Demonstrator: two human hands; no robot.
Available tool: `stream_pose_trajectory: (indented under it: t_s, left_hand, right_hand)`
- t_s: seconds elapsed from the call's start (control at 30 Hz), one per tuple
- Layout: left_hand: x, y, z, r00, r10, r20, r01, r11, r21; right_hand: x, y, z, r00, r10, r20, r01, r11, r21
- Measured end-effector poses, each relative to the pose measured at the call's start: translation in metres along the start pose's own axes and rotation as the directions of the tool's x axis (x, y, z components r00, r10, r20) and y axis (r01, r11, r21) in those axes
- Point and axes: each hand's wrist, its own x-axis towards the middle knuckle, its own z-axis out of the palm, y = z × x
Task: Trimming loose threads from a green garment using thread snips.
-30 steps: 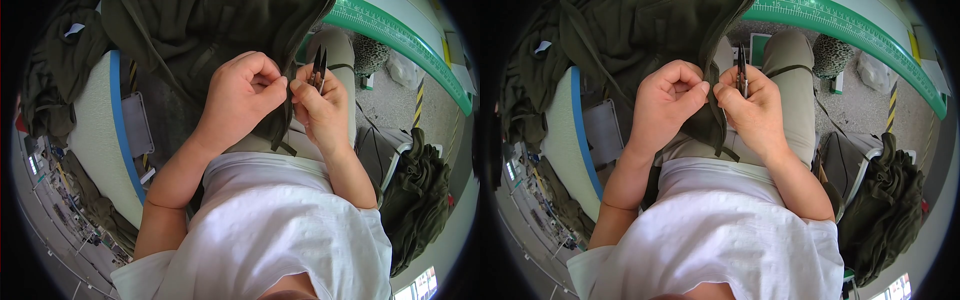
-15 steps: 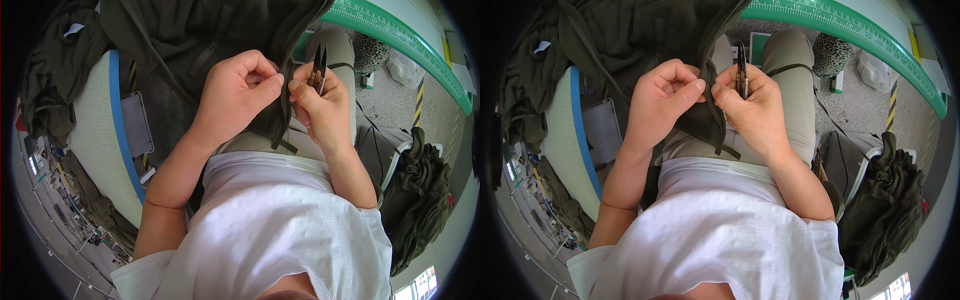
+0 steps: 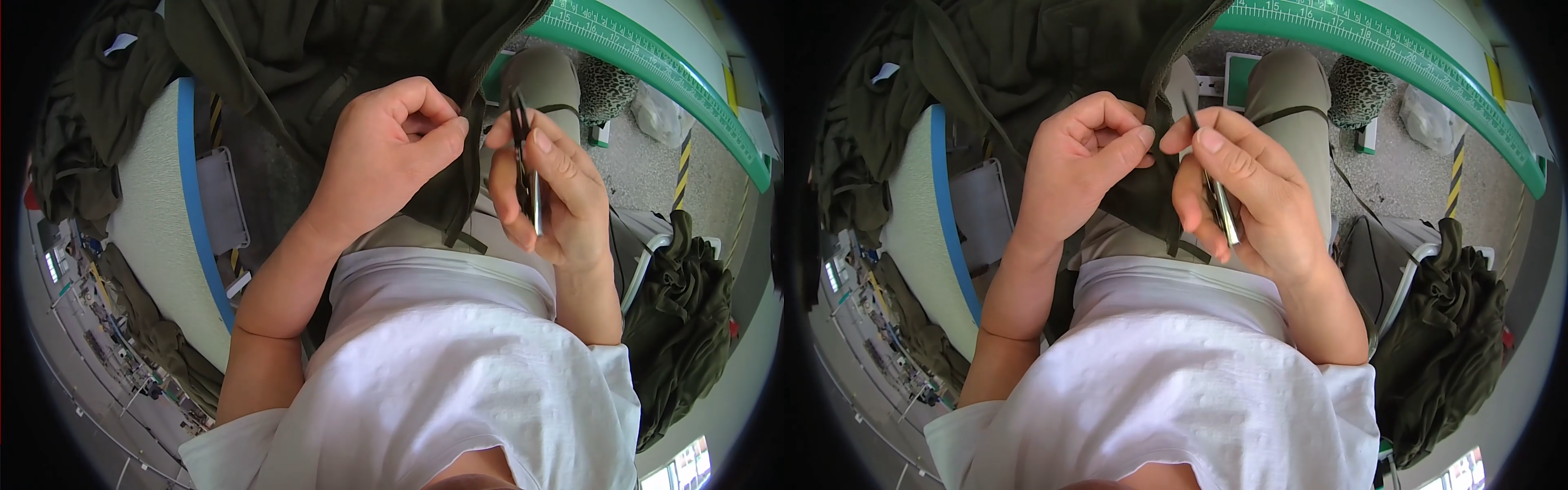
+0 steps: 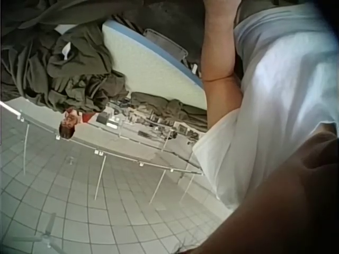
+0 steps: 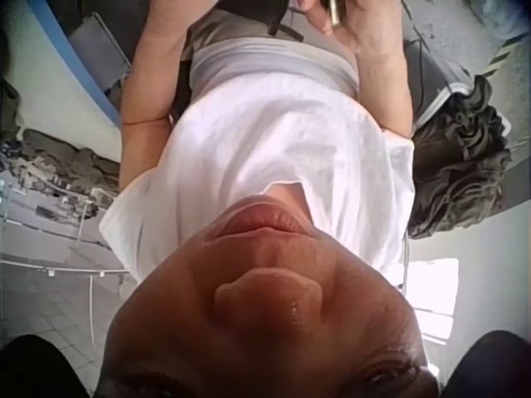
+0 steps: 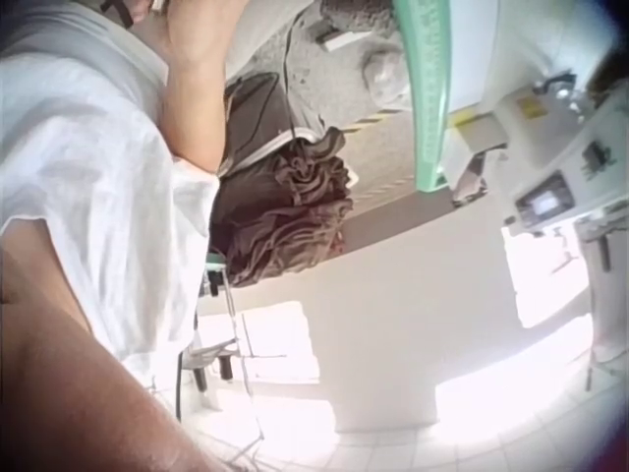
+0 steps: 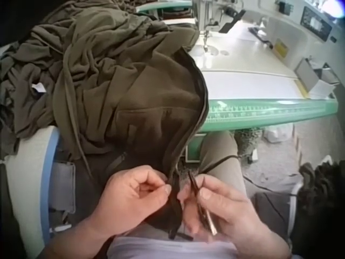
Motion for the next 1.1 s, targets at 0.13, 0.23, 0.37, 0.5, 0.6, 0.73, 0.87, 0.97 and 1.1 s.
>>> stream_pose_trajectory:
  t_s: [0.13,0.23,0.37,0.5,0.6,0.73,0.87,0.97,1.1]
  left_hand:
    - [-0.001,0.003,0.000,1.000,0.022,0.008,-0.023,0.999,0.029]
    - [-0.001,0.001,0.004,0.996,0.073,-0.053,-0.075,0.997,-0.029]
    - [-0.001,0.002,0.003,0.997,0.072,-0.038,-0.073,0.997,-0.018]
    - [-0.001,0.002,0.004,0.997,0.069,-0.040,-0.069,0.998,-0.006]
    - [-0.003,0.008,0.002,1.000,0.015,0.002,-0.015,1.000,0.014]
    - [-0.003,0.009,0.001,1.000,-0.015,0.024,0.014,1.000,0.015]
    - [-0.003,0.009,0.002,1.000,-0.015,0.019,0.015,1.000,0.011]
    - [-0.003,0.009,0.002,1.000,-0.013,0.016,0.013,1.000,0.015]
    - [-0.004,0.008,0.002,1.000,-0.012,0.015,0.012,1.000,0.014]
  right_hand:
    - [-0.005,-0.012,-0.006,0.968,0.217,0.127,-0.222,0.975,0.020]
    - [-0.005,-0.012,-0.006,0.966,0.248,0.071,-0.249,0.968,0.002]
    - [-0.005,-0.011,-0.008,0.963,0.262,0.059,-0.262,0.965,-0.004]
    - [-0.005,-0.010,-0.009,0.961,0.268,0.064,-0.268,0.963,-0.009]
    - [-0.005,-0.010,-0.010,0.960,0.274,0.064,-0.274,0.962,-0.010]
    - [-0.004,-0.011,-0.010,0.956,0.285,0.065,-0.285,0.958,-0.013]
    - [-0.004,-0.012,-0.009,0.953,0.299,0.052,-0.298,0.954,-0.027]
    - [-0.004,-0.012,-0.010,0.952,0.304,0.042,-0.302,0.952,-0.038]
    - [-0.004,-0.011,-0.009,0.953,0.303,0.028,-0.302,0.953,-0.027]
